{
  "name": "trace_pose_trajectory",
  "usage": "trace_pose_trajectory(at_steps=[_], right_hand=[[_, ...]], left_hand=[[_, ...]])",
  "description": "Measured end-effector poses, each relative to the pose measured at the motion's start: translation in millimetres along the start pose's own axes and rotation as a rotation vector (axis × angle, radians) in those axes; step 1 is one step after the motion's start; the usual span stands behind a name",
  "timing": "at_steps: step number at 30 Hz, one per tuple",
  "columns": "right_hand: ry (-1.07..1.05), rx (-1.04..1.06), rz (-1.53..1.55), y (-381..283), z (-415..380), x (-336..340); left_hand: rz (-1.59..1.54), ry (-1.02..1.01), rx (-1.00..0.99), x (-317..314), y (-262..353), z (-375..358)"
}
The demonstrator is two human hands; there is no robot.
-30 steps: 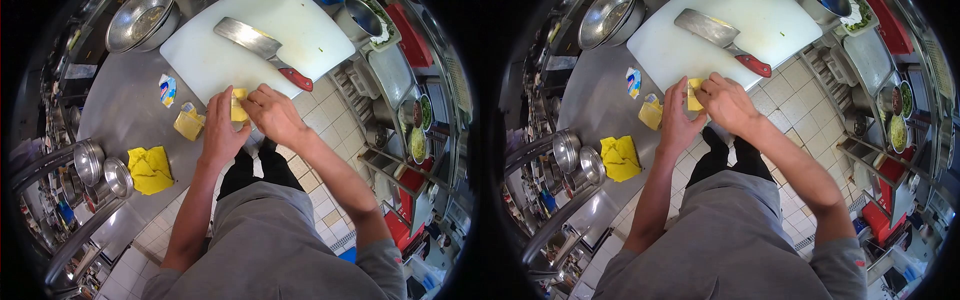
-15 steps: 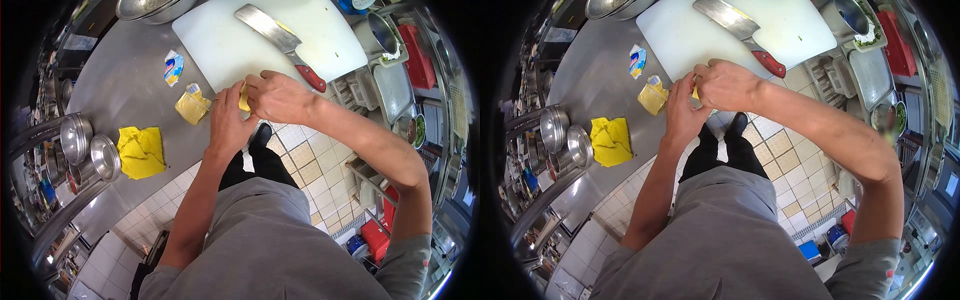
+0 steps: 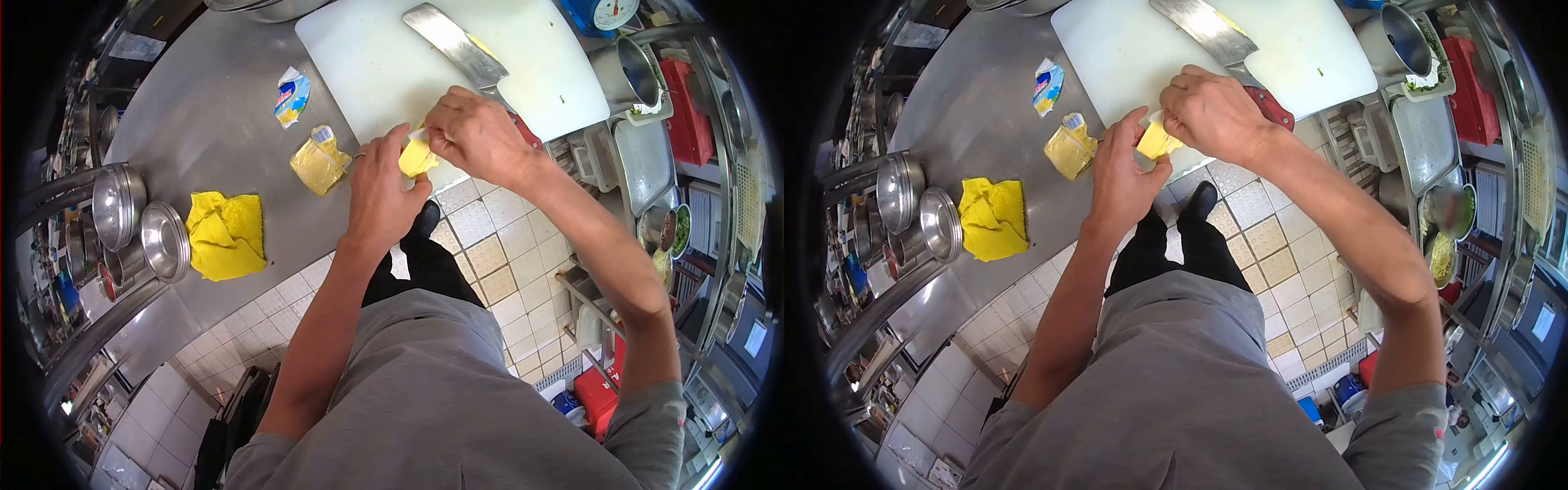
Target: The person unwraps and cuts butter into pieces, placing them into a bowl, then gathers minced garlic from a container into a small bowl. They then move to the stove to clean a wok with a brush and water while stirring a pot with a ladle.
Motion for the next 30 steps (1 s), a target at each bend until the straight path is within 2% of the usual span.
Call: trace_pose_trajectory(at_steps=[3, 5, 6, 8, 10, 12, 14, 15, 17, 19, 22, 25, 30], right_hand=[[0.125, -0.116, 0.079, 8, -7, 3], [0.357, -0.252, 0.190, 15, -19, 13], [0.359, -0.253, 0.190, 11, -25, 17], [0.483, -0.495, 0.347, 7, -51, 29], [0.514, -0.608, 0.365, -4, -84, 27], [0.427, -0.751, 0.420, -7, -122, 7], [0.114, -0.923, 0.486, -3, -160, -28], [0.119, -0.926, 0.488, -1, -175, -42], [0.005, -0.787, 0.158, -4, -189, -61], [0.045, -0.830, 0.234, -14, -173, -54], [0.302, -0.818, 0.410, -24, -139, -34], [0.396, -0.794, 0.518, -33, -100, -25], [0.384, -0.718, 0.452, -27, -68, -32]], left_hand=[[-0.001, 0.015, -0.027, -2, -2, 1], [0.001, 0.013, -0.021, -3, -3, 0], [0.003, 0.015, -0.015, -3, -3, 1], [0.005, 0.007, -0.008, -2, -2, 1], [0.006, -0.002, 0.000, -2, -3, 1], [0.071, 0.004, -0.015, -1, -4, 1], [0.059, -0.041, -0.017, 5, 0, 3], [0.046, -0.088, -0.017, 7, 3, 4], [0.089, -0.131, -0.033, 12, 9, 8], [0.137, -0.174, -0.044, 16, 12, 11], [0.107, -0.281, 0.003, 14, 16, 15], [-0.015, -0.387, 0.088, 8, 17, 15], [-0.095, -0.334, 0.099, 4, 14, 13]])
Point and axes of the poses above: each hand's wrist, its own z-axis towards the middle knuckle, its own x-axis out of the back of the hand, y = z × x, the point moved 5 cm from there along z, towards the middle knuckle, and after that the axes turned 7 degrees about -y, right-handed, at the moved point
